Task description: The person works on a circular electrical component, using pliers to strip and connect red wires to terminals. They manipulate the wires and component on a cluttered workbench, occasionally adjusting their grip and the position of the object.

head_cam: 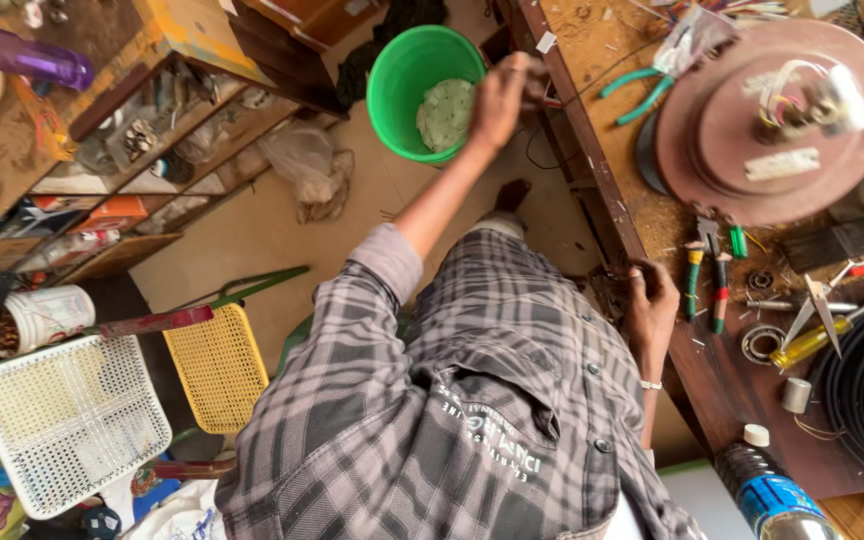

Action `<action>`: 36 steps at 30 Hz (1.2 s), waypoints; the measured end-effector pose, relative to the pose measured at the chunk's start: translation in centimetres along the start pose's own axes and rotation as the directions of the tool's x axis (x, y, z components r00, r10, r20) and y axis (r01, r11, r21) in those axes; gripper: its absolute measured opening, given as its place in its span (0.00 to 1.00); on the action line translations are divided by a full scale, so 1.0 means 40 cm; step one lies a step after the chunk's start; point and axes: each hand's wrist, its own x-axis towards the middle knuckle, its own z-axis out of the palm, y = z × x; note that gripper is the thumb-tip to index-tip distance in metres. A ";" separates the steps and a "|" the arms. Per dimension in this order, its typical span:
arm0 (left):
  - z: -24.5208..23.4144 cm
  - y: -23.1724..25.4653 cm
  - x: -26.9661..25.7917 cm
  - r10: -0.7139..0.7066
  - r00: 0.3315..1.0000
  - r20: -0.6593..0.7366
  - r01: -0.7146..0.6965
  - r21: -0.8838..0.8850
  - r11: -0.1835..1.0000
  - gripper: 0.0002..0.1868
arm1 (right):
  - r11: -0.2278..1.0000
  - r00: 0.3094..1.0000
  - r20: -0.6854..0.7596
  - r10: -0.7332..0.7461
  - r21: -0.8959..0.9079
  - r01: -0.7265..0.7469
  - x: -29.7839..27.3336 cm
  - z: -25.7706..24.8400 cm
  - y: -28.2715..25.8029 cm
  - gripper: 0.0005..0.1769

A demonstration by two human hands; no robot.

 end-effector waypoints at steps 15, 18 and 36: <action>-0.161 -0.572 0.158 -0.328 0.911 -0.251 0.301 -0.139 0.943 0.12 | 0.874 0.972 0.038 0.233 -0.448 -0.191 0.060 0.173 -0.199 0.12; -0.110 -0.609 0.095 -0.582 0.811 -0.062 0.555 -0.234 0.798 0.11 | 0.889 0.957 0.040 0.289 -0.381 -0.253 0.050 0.221 -0.222 0.12; 0.092 -0.689 0.198 -0.497 0.831 -0.250 0.546 0.193 0.815 0.23 | 0.807 0.851 -0.005 0.525 -0.313 -0.500 -0.186 0.065 0.113 0.18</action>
